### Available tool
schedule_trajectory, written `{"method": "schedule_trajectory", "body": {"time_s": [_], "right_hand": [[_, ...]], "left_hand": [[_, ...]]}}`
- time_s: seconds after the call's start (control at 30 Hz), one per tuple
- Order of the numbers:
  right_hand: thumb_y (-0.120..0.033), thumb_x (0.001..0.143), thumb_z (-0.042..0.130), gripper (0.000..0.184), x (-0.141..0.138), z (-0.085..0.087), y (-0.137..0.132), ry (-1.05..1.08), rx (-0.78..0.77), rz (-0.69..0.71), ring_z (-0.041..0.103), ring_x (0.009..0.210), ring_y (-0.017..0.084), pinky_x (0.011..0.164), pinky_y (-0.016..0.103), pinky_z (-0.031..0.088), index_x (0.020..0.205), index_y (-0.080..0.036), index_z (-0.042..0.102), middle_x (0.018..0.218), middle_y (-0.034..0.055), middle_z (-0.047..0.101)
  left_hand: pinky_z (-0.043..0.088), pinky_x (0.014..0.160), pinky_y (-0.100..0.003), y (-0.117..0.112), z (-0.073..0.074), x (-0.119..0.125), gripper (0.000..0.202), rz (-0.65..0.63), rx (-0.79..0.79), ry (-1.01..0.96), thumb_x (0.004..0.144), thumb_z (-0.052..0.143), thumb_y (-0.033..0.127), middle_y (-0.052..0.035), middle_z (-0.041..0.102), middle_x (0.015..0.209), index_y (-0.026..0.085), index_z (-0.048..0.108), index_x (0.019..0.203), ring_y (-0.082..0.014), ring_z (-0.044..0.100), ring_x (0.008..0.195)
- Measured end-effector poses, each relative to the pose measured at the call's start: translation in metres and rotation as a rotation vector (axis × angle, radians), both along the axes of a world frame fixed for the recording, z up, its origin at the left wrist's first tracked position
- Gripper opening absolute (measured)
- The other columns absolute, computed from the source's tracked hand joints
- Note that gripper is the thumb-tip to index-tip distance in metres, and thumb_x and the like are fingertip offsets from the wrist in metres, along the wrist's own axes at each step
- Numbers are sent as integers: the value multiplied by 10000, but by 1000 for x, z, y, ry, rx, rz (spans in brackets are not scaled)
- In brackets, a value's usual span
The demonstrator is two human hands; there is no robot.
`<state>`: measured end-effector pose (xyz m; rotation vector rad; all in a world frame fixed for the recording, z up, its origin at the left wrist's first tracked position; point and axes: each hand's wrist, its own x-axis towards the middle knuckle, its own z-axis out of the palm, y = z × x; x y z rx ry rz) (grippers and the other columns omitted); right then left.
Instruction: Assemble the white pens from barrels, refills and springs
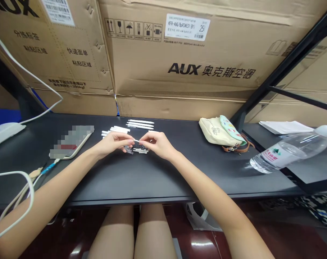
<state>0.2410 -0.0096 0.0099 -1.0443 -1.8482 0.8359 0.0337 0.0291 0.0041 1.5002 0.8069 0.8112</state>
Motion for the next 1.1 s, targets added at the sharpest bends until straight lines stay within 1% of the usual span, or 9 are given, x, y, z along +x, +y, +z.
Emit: {"method": "schedule_trajectory", "body": {"time_s": [0.17,0.27,0.37,0.43,0.53,0.6,0.73,0.9,1.1], "right_hand": [[-386,822,581,250,7,3,2,-202,192,82,574,641,138,623,271,466,743,-174,686,710,40,666],[-374,813,596,231,4,3,0,-197,244,115,575,625,139,626,281,469,717,-187,693,699,36,678],[-404,736,676,220,-6,0,-4,63,147,1,609,628,151,625,294,506,726,-186,700,712,38,691],[-426,684,717,251,-13,-3,-5,265,54,-73,626,629,160,618,303,527,730,-180,699,706,39,691],[-416,666,733,253,-19,-5,-5,409,-32,-40,632,632,159,595,300,536,728,-172,704,707,40,687],[-399,678,728,236,-19,-4,-5,420,-47,-10,634,659,154,582,285,536,740,-173,713,752,45,692],[-411,681,722,239,-16,-3,-3,392,-50,-12,633,735,155,560,257,534,735,-178,717,879,57,694],[-374,671,735,217,-16,-5,-1,406,-108,14,612,664,139,542,248,521,755,-173,733,781,46,697],[-343,644,757,197,-17,-6,-1,451,-145,-14,596,615,129,532,255,513,748,-177,739,758,40,702]], "left_hand": [[518,457,-230,-4,2,3,174,-11,63,65,625,764,307,-70,677,638,175,745,736,-172,626,592],[468,412,-207,-6,2,7,180,-44,50,74,606,780,295,-72,660,605,152,728,701,-160,606,555],[453,408,-201,-9,1,10,209,-36,-19,9,589,797,307,-57,648,584,149,698,683,-146,599,530],[481,457,-209,-10,1,12,226,-12,-74,-48,574,809,302,-50,662,610,152,685,687,-143,618,554],[517,557,-224,-11,-1,13,260,3,-160,-116,551,827,278,-60,695,704,150,669,712,-157,663,658],[517,574,-227,-11,-2,12,281,14,-203,-157,537,835,267,-57,700,723,150,642,706,-165,674,692],[494,535,-222,-10,-1,11,332,29,-213,-182,517,842,275,-37,694,695,153,573,669,-165,671,668],[476,561,-218,-10,3,10,388,34,-215,-135,500,849,280,-26,694,698,146,538,688,-175,674,733],[442,525,-198,-12,3,11,415,48,-213,-139,510,844,277,-9,671,662,152,477,657,-171,672,727]]}}
